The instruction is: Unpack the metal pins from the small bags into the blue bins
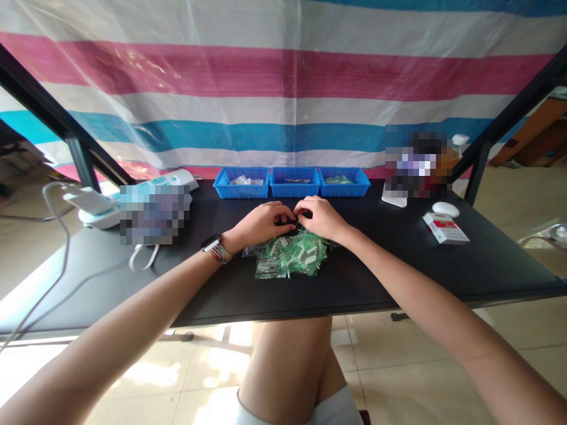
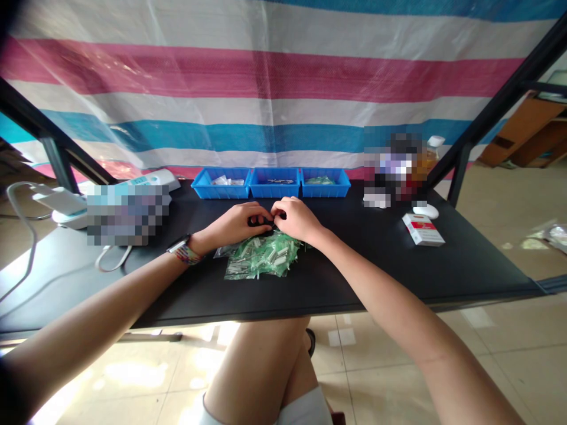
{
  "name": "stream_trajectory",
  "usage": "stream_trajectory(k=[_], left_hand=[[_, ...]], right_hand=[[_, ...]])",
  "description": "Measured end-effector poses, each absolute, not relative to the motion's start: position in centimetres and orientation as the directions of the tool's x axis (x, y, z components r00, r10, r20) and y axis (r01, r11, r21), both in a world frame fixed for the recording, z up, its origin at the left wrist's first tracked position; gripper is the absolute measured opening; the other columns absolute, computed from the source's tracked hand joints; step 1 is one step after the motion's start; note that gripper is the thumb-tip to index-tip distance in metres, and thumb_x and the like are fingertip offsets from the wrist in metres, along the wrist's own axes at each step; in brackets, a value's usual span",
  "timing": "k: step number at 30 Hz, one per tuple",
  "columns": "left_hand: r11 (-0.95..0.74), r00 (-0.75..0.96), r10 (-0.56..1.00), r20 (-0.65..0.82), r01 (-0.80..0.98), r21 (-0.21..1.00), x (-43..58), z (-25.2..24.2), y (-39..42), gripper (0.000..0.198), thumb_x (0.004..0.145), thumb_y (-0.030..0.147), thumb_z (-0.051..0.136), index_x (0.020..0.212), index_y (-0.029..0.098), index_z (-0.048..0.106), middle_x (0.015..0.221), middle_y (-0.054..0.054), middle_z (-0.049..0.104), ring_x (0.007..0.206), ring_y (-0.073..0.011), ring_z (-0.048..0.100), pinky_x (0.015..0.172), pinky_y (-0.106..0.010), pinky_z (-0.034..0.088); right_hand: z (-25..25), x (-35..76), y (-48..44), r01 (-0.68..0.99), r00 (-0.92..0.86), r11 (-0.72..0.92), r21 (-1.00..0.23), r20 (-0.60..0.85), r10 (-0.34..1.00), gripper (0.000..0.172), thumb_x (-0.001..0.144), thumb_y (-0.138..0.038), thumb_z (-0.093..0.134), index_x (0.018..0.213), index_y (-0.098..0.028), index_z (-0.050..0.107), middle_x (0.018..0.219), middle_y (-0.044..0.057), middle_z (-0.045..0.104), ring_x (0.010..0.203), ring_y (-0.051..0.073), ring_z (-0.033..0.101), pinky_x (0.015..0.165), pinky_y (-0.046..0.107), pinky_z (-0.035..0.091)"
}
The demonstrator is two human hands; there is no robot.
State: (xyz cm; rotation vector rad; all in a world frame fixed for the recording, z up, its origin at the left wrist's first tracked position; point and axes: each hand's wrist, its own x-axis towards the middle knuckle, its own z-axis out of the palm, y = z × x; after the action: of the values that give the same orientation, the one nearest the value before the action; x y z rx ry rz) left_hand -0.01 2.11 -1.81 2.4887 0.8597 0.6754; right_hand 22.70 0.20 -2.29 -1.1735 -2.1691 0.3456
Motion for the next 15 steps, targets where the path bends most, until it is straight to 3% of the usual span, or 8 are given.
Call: stream_trajectory(k=[9,15], left_hand=[[-0.716,0.679,0.665,0.310,0.461,0.524,0.1,-1.6,1.9,0.024,0.098,0.032,0.060,0.104,0.019,0.079,0.095,-0.006,0.073,0.080,-0.0187,0.068,0.076,-0.030,0.051],[-0.707,0.674,0.676,0.298,0.477,0.522,0.3,-1.7,1.7,0.030,0.089,0.047,0.077,0.104,0.021,0.079,0.096,-0.005,0.071,0.084,-0.0197,0.067,0.075,-0.029,0.052]], right_hand=[[-2.4,23.0,0.6,0.660,-0.371,0.533,-0.529,0.387,0.844,0.024,0.078,0.002,0.068,0.084,-0.019,0.080,0.086,0.006,0.074,0.085,0.022,0.067,0.085,0.034,0.051],[-2.2,23.8,0.9,0.644,-0.288,0.482,-0.594,0.395,0.872,0.022,0.079,-0.001,0.066,0.080,-0.019,0.080,0.081,0.004,0.074,0.075,0.018,0.067,0.076,0.031,0.051]])
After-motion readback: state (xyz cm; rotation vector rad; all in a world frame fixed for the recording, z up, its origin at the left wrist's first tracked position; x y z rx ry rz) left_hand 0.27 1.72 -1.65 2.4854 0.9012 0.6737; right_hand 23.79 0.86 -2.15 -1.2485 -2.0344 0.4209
